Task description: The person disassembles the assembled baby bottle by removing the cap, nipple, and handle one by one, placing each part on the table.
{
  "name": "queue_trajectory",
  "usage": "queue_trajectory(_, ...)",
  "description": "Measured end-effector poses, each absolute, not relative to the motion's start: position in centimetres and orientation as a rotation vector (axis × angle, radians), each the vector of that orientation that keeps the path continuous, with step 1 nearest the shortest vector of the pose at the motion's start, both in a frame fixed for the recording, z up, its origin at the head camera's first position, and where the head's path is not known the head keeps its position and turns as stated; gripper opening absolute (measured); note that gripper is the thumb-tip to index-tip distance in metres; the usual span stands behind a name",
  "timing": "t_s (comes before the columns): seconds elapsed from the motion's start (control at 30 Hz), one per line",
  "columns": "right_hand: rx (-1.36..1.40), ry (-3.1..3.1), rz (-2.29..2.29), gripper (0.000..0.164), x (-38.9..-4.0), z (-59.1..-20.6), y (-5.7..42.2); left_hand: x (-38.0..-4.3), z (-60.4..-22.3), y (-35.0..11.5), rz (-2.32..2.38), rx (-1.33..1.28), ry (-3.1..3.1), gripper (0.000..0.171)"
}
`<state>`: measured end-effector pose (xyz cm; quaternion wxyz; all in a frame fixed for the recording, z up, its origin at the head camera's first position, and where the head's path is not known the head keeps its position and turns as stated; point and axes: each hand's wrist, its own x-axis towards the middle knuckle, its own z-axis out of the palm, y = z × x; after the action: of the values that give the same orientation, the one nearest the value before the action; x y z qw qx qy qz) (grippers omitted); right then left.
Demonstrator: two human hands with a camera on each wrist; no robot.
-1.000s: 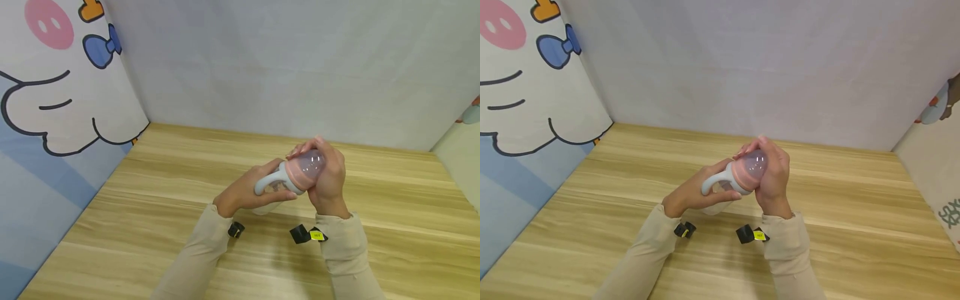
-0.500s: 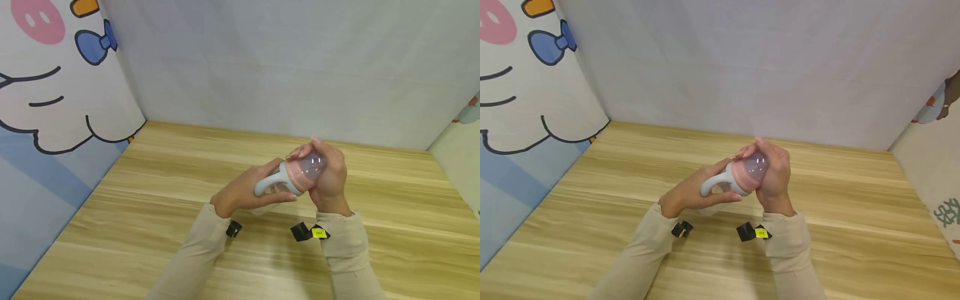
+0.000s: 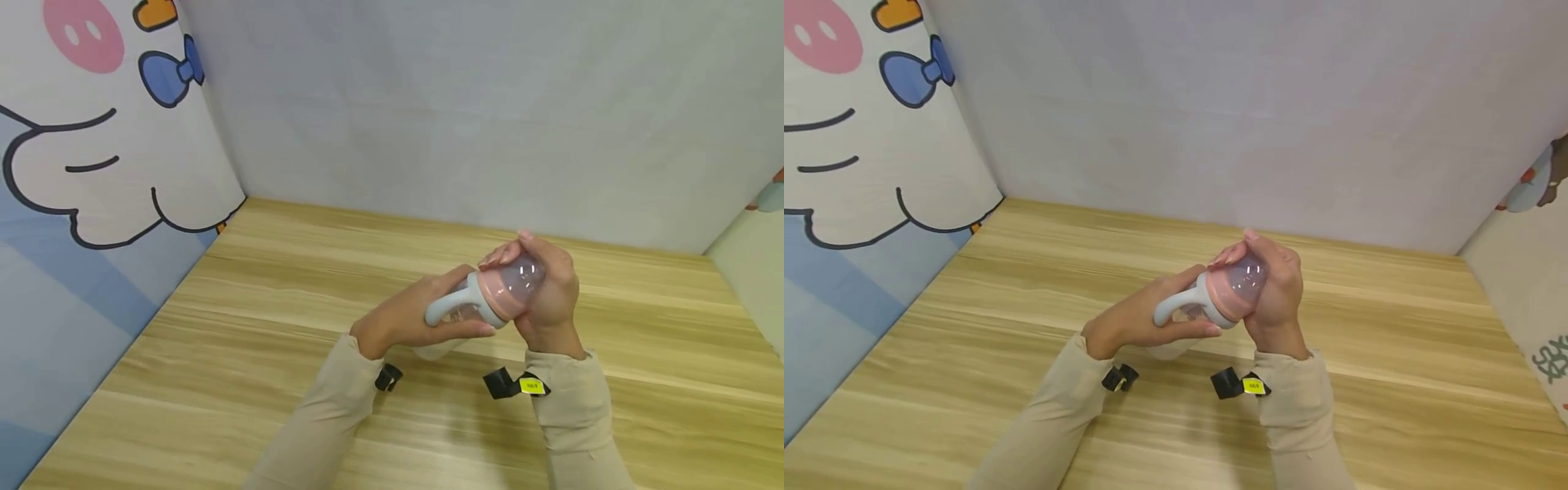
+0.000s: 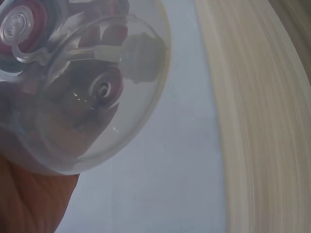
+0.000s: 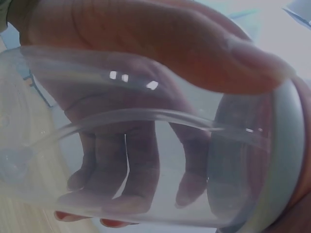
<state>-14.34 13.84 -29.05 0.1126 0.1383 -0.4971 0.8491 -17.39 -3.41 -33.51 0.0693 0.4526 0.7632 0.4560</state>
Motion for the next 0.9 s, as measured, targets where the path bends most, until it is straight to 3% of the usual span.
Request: queue_trajectory(0.9,0.525,-1.535,2.5,0.057,-12.7,-27.9,13.8,-16.4,-33.3,-3.7,1.417,1.458,2.137,0.037)
